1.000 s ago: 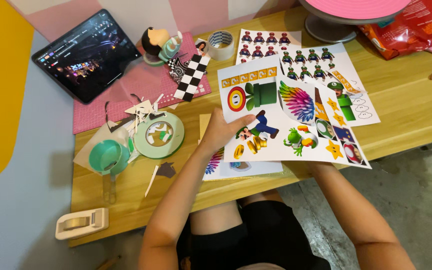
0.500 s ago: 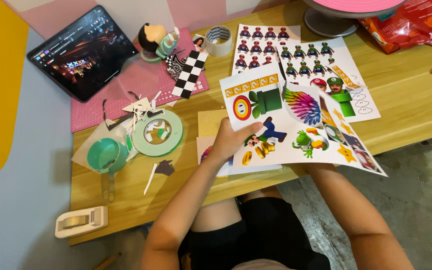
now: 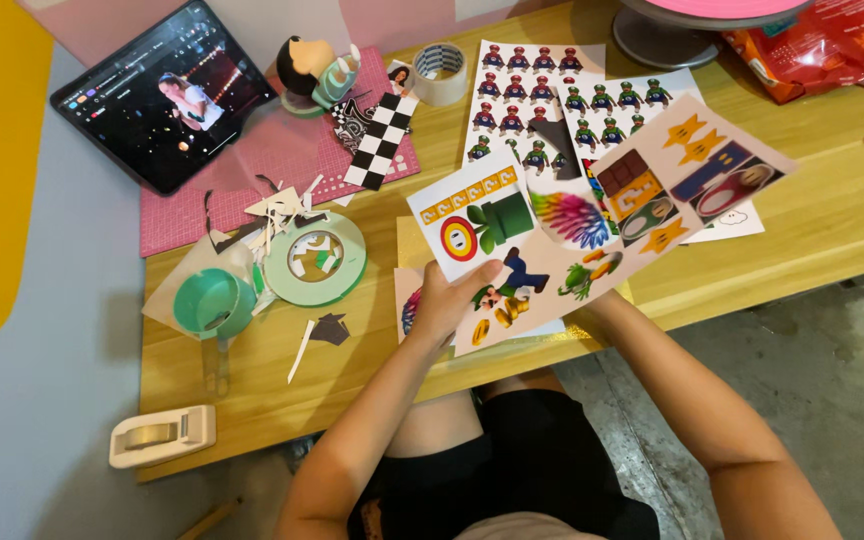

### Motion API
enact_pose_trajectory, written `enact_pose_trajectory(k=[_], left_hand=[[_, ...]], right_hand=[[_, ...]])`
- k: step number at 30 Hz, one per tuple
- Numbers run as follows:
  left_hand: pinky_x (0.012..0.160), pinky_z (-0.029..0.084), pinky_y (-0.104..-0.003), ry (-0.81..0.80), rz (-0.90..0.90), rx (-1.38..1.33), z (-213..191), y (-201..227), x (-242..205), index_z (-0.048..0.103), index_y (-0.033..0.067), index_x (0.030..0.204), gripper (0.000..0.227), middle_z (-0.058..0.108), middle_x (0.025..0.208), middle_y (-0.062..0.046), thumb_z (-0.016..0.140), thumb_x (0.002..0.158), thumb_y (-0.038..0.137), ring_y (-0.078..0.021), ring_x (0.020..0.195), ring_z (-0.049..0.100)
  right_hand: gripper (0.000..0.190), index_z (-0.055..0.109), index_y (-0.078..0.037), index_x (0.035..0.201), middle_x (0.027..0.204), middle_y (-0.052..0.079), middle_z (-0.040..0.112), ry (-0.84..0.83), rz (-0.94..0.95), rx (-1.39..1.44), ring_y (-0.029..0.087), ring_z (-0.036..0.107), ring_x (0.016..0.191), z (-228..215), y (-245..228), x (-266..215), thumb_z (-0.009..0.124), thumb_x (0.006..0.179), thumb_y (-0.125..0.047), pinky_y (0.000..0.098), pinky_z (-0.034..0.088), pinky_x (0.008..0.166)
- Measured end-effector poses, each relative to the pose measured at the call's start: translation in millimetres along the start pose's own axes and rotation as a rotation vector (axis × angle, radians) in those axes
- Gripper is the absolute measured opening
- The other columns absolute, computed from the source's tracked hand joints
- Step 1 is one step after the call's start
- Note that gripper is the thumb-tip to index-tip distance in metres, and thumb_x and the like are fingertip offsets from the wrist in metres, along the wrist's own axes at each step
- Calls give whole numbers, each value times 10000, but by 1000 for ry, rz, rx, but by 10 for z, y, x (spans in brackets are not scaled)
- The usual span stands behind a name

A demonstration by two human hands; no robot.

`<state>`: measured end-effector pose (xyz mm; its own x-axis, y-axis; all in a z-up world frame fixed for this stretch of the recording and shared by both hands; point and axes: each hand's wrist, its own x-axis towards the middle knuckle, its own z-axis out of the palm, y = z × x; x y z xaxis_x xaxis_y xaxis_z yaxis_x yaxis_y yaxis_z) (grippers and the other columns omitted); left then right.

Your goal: The person cuts around printed graphics on sheets of paper using scissors, handling different sheets with unicorn and game-character designs.

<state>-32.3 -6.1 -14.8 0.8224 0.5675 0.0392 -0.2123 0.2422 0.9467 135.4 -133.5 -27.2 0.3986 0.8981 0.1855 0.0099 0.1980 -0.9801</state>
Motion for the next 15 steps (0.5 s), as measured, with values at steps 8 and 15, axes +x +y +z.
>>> enact_pose_trajectory(k=[8, 15], left_hand=[[934, 558, -299, 12, 132, 96, -441, 320, 34, 666, 6, 1220, 402, 734, 1151, -45, 815, 882, 164, -111, 1020, 685], [947, 571, -320, 13, 254, 8, -513, 891, 239, 650, -4, 1231, 434, 736, 1175, -87, 835, 887, 185, -141, 1028, 703]], right_hand=[[769, 571, -20, 1321, 1165, 99, 643, 16, 75, 4, 213, 619, 1106, -535, -6, -342, 612, 902, -664, 345, 515, 790], [803, 567, -24, 1356, 1197, 105, 646, -23, 130, -100, 222, 626, 1134, -843, -202, -521, 602, 910, -690, 348, 520, 807]])
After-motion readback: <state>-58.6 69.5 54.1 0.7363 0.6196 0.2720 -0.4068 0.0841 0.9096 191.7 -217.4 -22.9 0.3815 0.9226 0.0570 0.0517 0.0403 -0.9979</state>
